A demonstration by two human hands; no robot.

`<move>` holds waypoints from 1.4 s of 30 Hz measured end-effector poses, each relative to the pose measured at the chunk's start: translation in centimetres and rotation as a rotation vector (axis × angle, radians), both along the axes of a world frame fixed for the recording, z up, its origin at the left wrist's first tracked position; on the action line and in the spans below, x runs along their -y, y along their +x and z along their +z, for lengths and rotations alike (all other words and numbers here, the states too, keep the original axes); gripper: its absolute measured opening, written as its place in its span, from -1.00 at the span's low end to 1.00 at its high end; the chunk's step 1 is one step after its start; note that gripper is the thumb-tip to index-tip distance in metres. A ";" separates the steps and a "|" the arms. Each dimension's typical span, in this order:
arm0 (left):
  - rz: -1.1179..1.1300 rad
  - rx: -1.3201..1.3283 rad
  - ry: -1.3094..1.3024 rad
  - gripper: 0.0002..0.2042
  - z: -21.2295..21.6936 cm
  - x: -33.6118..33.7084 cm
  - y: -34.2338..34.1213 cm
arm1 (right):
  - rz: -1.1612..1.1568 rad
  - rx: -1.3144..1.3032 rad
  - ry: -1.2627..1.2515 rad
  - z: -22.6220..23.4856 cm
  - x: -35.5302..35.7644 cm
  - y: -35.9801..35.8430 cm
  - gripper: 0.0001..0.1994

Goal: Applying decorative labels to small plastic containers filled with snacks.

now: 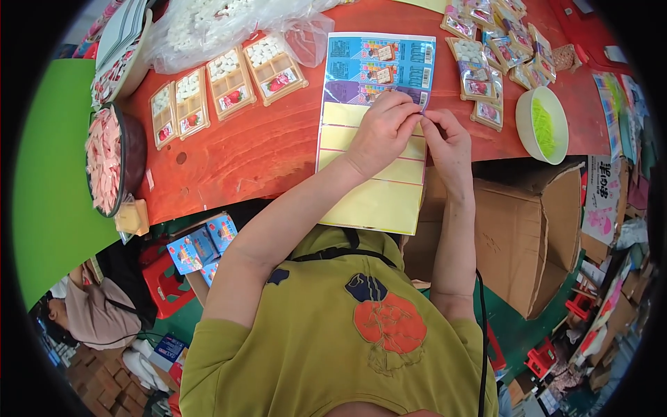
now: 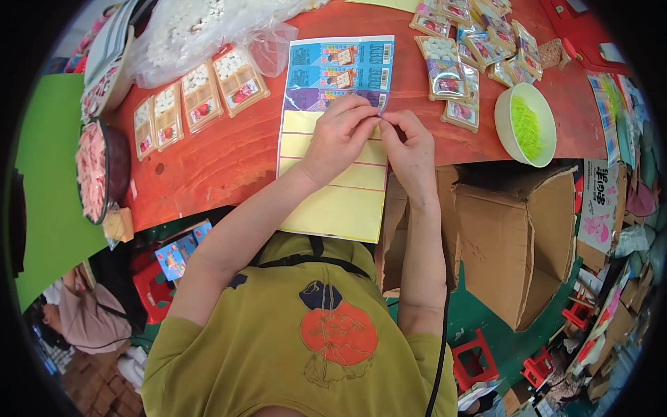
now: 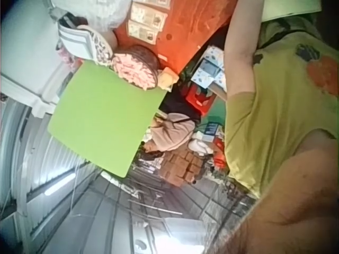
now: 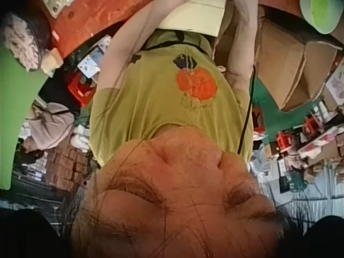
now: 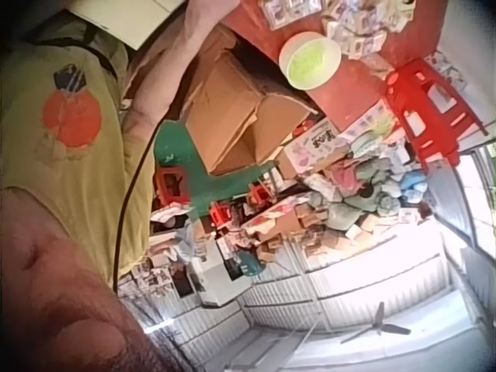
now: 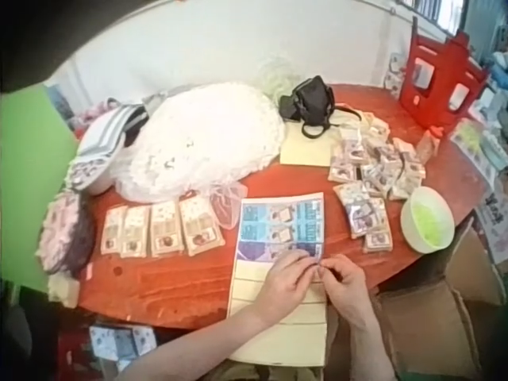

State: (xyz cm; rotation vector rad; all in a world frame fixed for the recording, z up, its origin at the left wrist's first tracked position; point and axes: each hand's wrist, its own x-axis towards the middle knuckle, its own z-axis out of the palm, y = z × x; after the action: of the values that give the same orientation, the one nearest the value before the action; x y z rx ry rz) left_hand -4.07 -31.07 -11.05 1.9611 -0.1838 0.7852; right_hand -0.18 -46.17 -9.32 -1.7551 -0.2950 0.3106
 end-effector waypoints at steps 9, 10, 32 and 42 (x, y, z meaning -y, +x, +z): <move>-0.031 -0.014 -0.049 -0.89 -0.4 -0.3 0.1 | 0.083 0.467 -0.125 0.0 -0.8 0.0 -0.92; -0.031 -0.014 -0.048 -0.89 -0.4 -0.4 0.1 | 0.072 0.491 -0.119 -0.2 -0.7 0.1 -0.92; 0.183 -0.003 -1.116 -0.86 6.8 -12.5 -6.5 | -0.272 0.520 -0.519 -0.7 -3.7 4.8 -0.75; 0.523 0.303 -1.058 -0.81 12.4 -20.3 -22.2 | -0.183 0.589 -0.977 1.7 -6.5 4.7 -0.68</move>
State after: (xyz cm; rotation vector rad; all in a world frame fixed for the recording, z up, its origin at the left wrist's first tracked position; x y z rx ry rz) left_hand -26.24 -10.75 1.33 0.8679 0.5039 1.1914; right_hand 4.53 -39.62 -7.64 -2.8092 -0.4364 -0.2704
